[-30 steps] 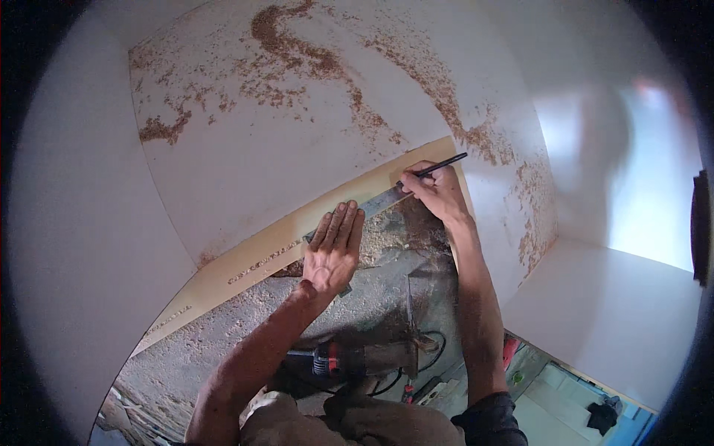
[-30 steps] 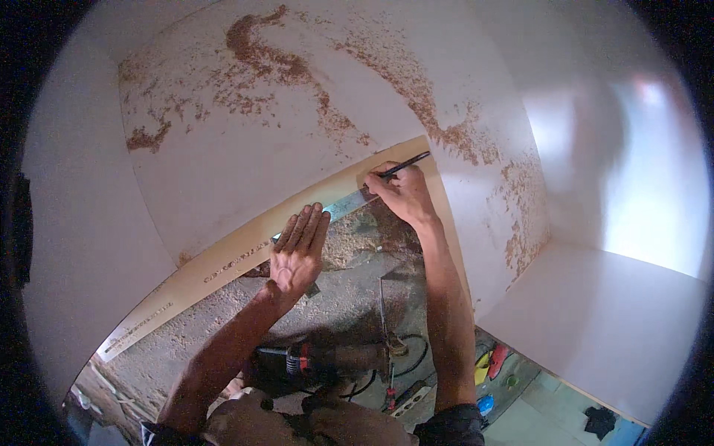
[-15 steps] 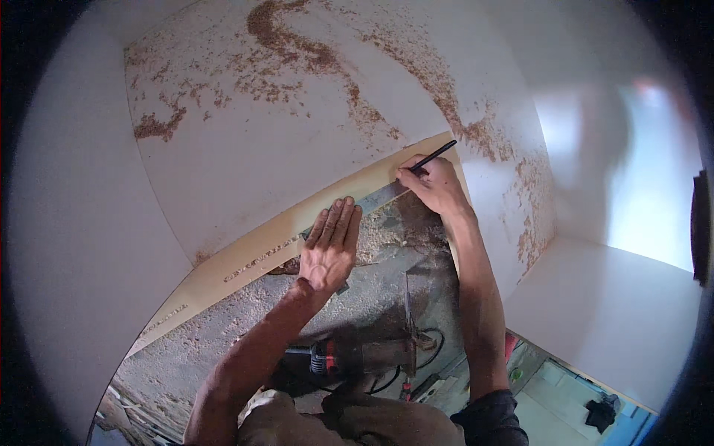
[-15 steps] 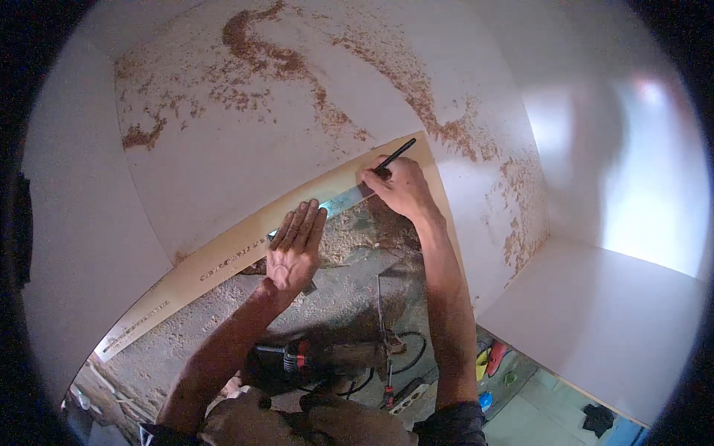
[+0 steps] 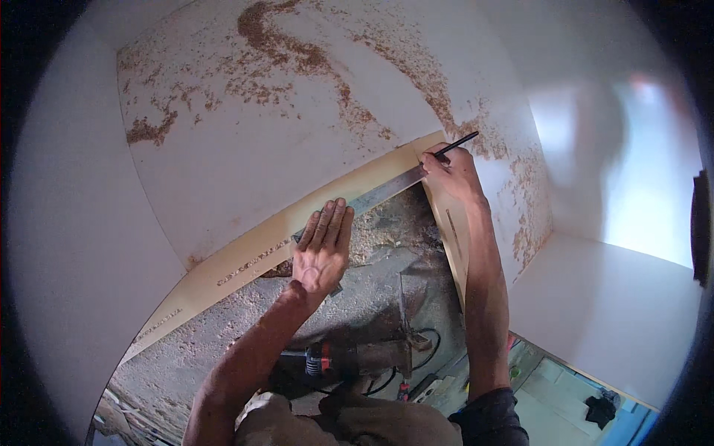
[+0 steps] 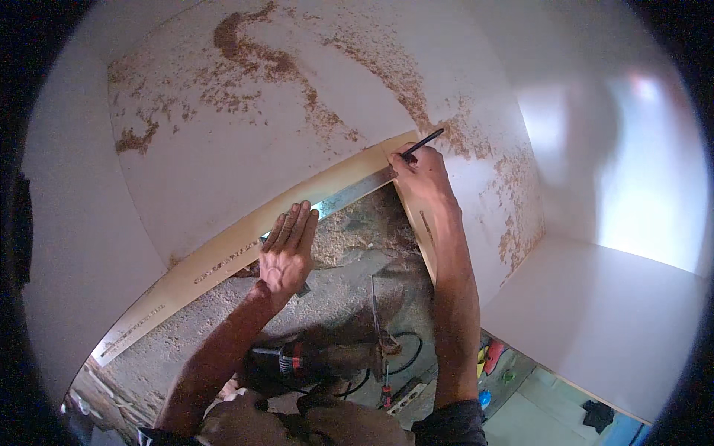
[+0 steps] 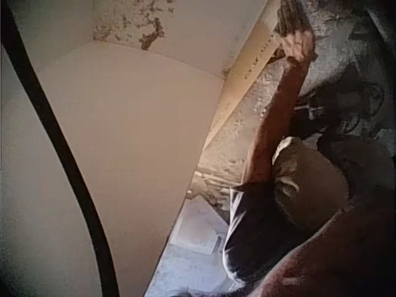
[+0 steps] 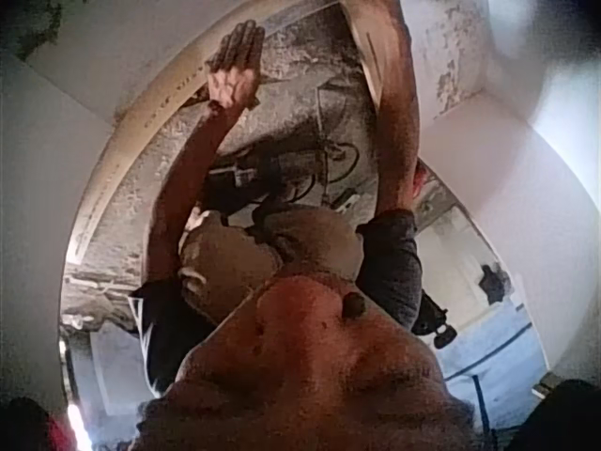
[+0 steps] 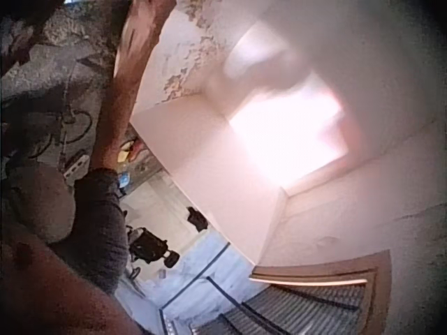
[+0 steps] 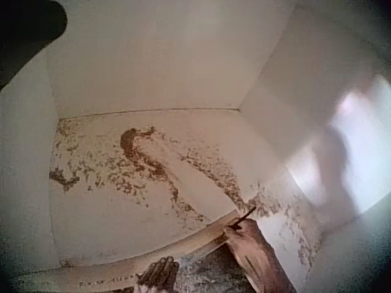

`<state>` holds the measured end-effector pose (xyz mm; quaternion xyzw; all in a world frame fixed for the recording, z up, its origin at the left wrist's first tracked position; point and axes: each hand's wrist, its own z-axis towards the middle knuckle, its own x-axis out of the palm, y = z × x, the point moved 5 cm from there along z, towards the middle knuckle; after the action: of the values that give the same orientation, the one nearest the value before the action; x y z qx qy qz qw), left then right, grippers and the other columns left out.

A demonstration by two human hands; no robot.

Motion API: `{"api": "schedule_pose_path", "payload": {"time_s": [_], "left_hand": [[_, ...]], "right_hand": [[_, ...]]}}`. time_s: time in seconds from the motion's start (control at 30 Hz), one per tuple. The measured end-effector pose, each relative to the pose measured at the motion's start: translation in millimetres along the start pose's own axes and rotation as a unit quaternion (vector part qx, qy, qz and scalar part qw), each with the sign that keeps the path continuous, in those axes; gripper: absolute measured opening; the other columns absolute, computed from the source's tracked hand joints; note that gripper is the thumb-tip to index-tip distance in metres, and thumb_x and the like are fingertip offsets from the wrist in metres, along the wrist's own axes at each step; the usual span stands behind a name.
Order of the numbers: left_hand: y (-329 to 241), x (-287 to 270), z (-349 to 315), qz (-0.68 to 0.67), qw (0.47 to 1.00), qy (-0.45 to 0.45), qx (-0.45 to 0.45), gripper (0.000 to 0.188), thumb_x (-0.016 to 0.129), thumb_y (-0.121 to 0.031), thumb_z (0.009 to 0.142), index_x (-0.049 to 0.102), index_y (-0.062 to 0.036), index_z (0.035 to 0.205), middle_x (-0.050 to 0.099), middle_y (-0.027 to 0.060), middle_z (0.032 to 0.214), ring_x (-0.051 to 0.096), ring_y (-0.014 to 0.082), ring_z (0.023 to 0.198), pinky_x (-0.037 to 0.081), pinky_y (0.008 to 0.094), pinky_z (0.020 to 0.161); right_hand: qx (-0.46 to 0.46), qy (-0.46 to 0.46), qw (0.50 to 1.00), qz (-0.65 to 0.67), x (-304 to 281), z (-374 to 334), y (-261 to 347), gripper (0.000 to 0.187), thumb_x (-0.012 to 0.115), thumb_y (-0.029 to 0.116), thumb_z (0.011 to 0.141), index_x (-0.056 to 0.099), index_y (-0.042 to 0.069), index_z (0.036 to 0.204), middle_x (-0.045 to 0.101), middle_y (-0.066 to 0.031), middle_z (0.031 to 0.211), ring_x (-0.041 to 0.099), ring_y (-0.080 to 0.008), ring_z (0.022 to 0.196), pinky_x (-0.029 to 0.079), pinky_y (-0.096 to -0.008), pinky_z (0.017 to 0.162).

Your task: The person uses a square ruler and a pencil to mark lines on wooden pieces of a furniture frame. They position the ruler against the wood and draw several markings by hand.

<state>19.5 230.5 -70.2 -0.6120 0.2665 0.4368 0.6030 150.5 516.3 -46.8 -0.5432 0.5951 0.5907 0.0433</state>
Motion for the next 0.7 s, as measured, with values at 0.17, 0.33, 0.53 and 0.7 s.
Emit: {"api": "schedule_pose_path", "payload": {"time_s": [0.17, 0.33, 0.53, 0.7], "left_hand": [[-1, -3, 2, -0.016, 0.999, -0.046, -0.008, 0.064, 0.063, 0.003, 0.076, 0.054, -0.0017, 0.14, 0.05, 0.0152, 0.15, 0.047, 0.0292, 0.14, 0.039, 0.0466, 0.116], [0, -5, 2, -0.03, 0.999, -0.038, -0.012, 0.064, 0.063, 0.004, 0.076, 0.055, -0.0018, 0.139, 0.051, 0.015, 0.148, 0.048, 0.029, 0.139, 0.041, 0.0466, 0.115], [0, 3, 0, 0.005, 1.0, 0.012, -0.001, 0.061, 0.055, -0.009, 0.09, 0.041, 0.0, 0.149, 0.039, 0.0153, 0.157, 0.036, 0.0271, 0.147, 0.029, 0.0444, 0.123], [2, 6, -2, 0.018, 1.0, 0.012, 0.001, 0.061, 0.054, -0.01, 0.091, 0.04, -0.0004, 0.15, 0.038, 0.0147, 0.158, 0.035, 0.027, 0.148, 0.028, 0.0443, 0.123]], "right_hand": [[0.016, -0.011, 1.0, 0.002, -6, 1, -3, 0.018, 0.067, 0.012, 0.096, 0.066, -0.004, 0.103, 0.07, -0.0084, 0.088, 0.069, -0.0135, 0.082, 0.057, -0.0277, 0.074], [0.045, -0.033, 0.998, 0.008, -8, -2, 3, 0.019, 0.066, 0.013, 0.097, 0.065, -0.004, 0.105, 0.069, -0.0086, 0.087, 0.07, -0.014, 0.081, 0.059, -0.0274, 0.073], [0.027, -0.045, 0.998, -0.022, -11, -1, 1, 0.02, 0.065, 0.014, 0.098, 0.065, -0.004, 0.106, 0.069, -0.0095, 0.087, 0.072, -0.0162, 0.08, 0.062, -0.0294, 0.075], [0.024, -0.062, 0.992, -0.109, -10, -4, 13, 0.018, 0.064, 0.013, 0.097, 0.066, -0.003, 0.105, 0.072, -0.0118, 0.086, 0.073, -0.0174, 0.079, 0.059, -0.0307, 0.071]]}}
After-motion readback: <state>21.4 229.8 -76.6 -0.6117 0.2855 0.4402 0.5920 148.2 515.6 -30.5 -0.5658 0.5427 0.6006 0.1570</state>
